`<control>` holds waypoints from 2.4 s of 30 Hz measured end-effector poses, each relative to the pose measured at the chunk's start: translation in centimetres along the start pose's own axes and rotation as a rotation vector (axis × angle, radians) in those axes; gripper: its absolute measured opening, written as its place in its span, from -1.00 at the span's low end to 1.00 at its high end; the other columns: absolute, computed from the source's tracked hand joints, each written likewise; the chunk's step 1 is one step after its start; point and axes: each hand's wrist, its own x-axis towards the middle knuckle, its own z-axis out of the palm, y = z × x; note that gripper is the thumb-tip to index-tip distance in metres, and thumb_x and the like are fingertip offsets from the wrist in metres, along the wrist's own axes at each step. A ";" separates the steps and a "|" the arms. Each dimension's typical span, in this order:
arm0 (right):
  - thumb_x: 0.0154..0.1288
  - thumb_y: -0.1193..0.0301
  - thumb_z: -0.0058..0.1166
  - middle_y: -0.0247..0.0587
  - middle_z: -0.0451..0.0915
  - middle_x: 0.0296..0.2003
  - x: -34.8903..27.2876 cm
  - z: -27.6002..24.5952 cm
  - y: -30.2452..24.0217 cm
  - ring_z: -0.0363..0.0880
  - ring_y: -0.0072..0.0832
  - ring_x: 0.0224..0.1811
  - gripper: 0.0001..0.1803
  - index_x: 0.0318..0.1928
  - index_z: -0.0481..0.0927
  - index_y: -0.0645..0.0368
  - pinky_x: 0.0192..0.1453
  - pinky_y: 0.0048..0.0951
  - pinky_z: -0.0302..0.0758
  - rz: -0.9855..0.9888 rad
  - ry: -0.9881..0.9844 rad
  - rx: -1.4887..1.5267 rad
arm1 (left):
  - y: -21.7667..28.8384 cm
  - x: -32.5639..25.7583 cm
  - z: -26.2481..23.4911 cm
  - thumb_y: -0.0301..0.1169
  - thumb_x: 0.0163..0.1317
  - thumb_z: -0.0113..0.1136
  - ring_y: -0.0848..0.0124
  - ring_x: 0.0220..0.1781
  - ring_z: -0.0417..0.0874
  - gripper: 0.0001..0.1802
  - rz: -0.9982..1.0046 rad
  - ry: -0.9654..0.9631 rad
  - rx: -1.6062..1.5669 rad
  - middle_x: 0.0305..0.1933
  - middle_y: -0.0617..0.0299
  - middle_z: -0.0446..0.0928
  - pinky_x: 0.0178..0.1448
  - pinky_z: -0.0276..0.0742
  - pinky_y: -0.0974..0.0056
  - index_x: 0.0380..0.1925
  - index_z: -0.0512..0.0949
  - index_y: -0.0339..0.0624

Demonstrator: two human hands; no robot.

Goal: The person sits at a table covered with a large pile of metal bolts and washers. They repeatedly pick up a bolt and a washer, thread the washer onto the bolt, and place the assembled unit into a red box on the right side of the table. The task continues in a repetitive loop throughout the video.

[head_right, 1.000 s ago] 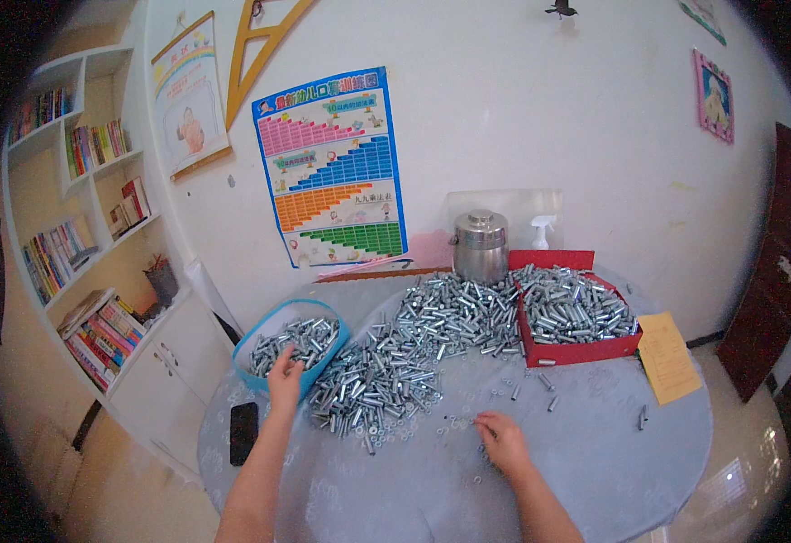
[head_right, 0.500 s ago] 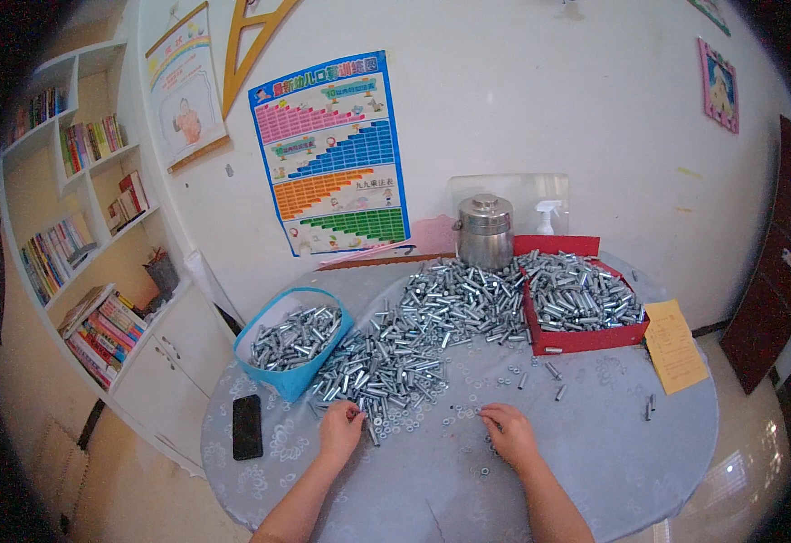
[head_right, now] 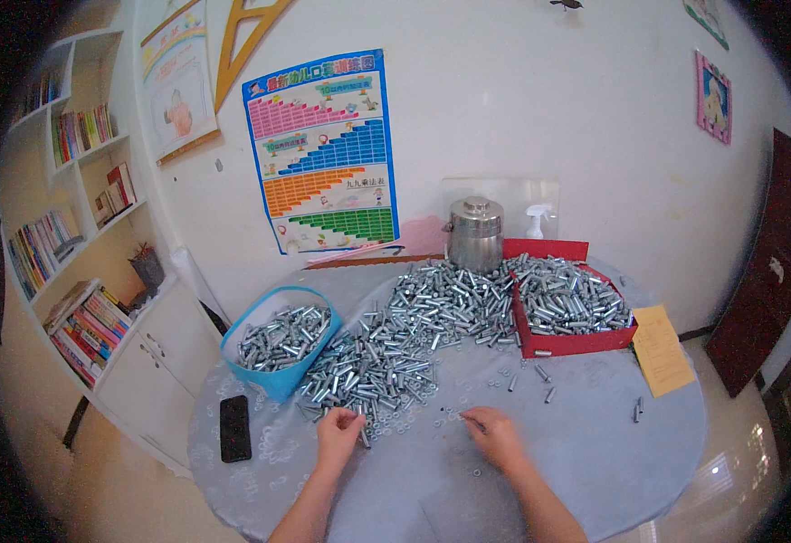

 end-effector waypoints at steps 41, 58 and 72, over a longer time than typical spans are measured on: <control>0.05 0.36 0.17 -0.20 0.58 -0.42 -0.6 4.5 -4.8 0.52 -0.35 -0.32 -0.81 -0.30 0.61 0.15 -0.20 -0.40 0.42 -0.017 -0.060 0.274 | 3.4 -4.5 2.2 -0.60 0.02 0.21 0.48 -0.27 0.56 -0.84 -0.307 -0.453 -0.658 -0.28 0.15 0.55 -0.14 0.51 0.42 -0.36 0.48 -0.29; 0.04 0.35 0.12 -0.16 0.59 -0.37 4.3 -0.2 1.7 0.55 -0.27 -0.29 -0.80 -0.28 0.62 0.10 -0.22 -0.36 0.45 0.175 -0.039 -0.089 | 4.1 -4.9 2.4 -0.65 0.03 0.17 0.66 -0.37 0.43 -0.67 -0.069 -0.425 -0.553 -0.39 0.36 0.45 -0.27 0.38 0.56 -0.13 0.49 -0.29; -0.16 0.28 0.32 -0.23 0.60 -0.51 7.0 0.9 3.9 0.55 -0.47 -0.47 -0.72 -0.42 0.62 0.17 -0.35 -0.48 0.45 0.429 -0.307 -0.214 | 3.3 -4.7 2.2 -0.63 0.03 0.18 0.67 -0.39 0.44 -0.72 -0.066 -0.355 -0.592 -0.39 0.35 0.48 -0.29 0.39 0.57 -0.19 0.52 -0.27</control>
